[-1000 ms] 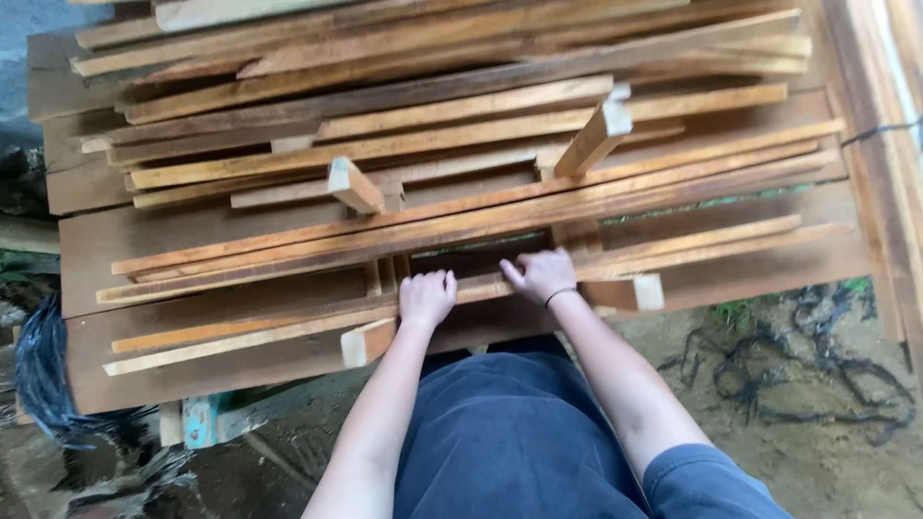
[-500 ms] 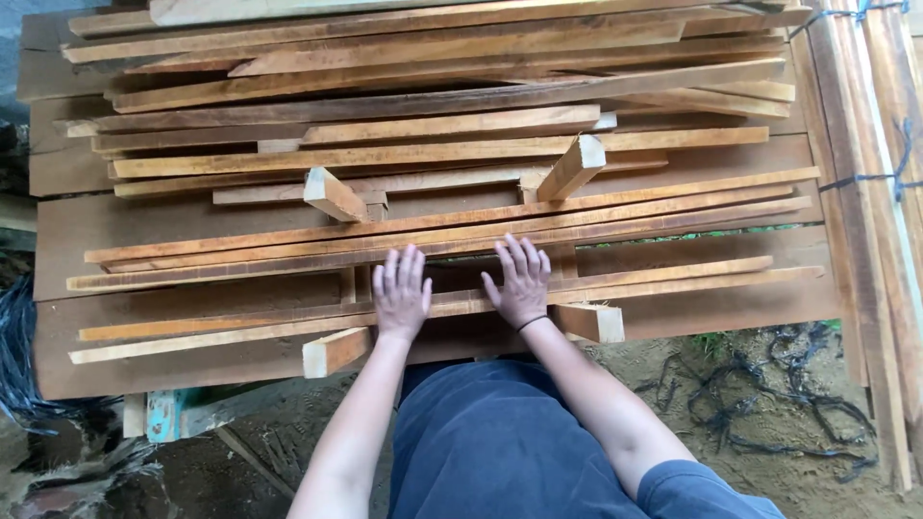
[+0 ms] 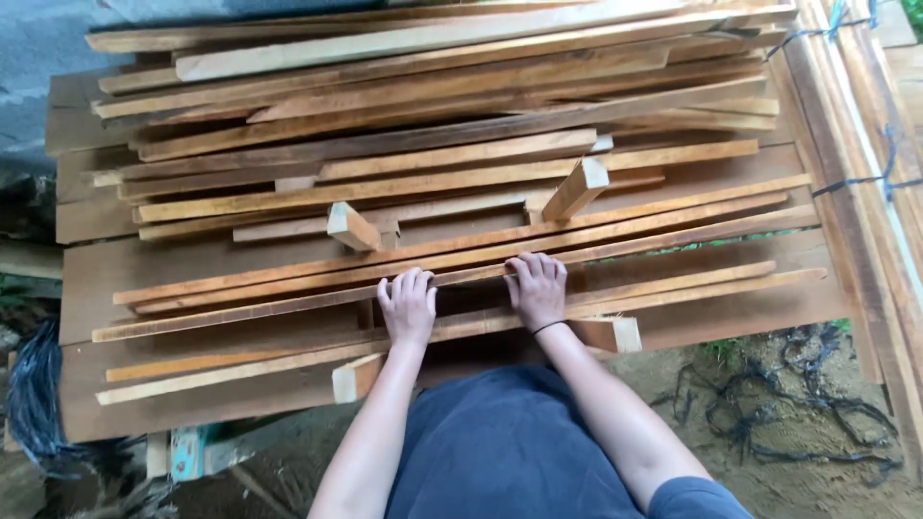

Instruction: Arrange and align wooden slats within the slots of a wooden rack.

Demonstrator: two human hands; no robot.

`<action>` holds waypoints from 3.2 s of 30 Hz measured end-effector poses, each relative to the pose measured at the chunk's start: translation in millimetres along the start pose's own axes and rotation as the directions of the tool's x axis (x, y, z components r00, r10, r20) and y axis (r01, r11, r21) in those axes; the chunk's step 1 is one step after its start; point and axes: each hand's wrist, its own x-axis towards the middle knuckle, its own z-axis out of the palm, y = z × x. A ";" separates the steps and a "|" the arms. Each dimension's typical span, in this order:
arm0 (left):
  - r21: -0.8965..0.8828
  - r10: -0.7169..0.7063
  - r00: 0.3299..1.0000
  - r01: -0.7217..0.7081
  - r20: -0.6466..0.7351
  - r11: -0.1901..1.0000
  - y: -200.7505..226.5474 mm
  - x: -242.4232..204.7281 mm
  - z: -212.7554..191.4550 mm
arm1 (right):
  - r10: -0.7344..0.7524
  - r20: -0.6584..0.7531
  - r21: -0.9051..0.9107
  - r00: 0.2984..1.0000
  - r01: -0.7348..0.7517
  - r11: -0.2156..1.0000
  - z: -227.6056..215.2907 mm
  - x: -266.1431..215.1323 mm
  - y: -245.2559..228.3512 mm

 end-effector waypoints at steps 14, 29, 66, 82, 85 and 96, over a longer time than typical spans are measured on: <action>-0.223 -0.085 0.895 0.199 0.437 0.954 -7.6 -17.1 -1.3 | -0.015 0.390 0.042 0.921 -0.001 0.999 13.9 -12.5 9.7; -0.049 -0.199 0.865 0.249 0.461 0.967 -4.4 -9.2 33.8 | -0.034 0.469 0.072 0.883 0.000 0.997 22.3 -5.8 6.9; -0.060 0.075 0.997 -0.075 -0.004 0.995 -11.6 -23.8 46.0 | -0.121 0.228 0.091 0.966 0.102 0.991 30.4 -9.1 7.3; -0.038 0.048 0.999 -0.048 0.000 0.998 -8.5 -22.3 37.7 | -0.174 0.146 0.081 0.974 0.163 0.983 21.6 -2.5 4.8; -0.026 0.078 0.996 -0.080 -0.051 0.996 -6.4 -24.9 31.5 | -0.200 0.103 0.091 0.974 0.191 0.977 20.9 -4.7 6.5; -0.148 0.110 0.983 -0.131 -0.147 0.980 -6.1 -39.3 9.1 | -0.242 0.051 0.243 0.969 0.223 0.944 -0.4 -21.0 7.3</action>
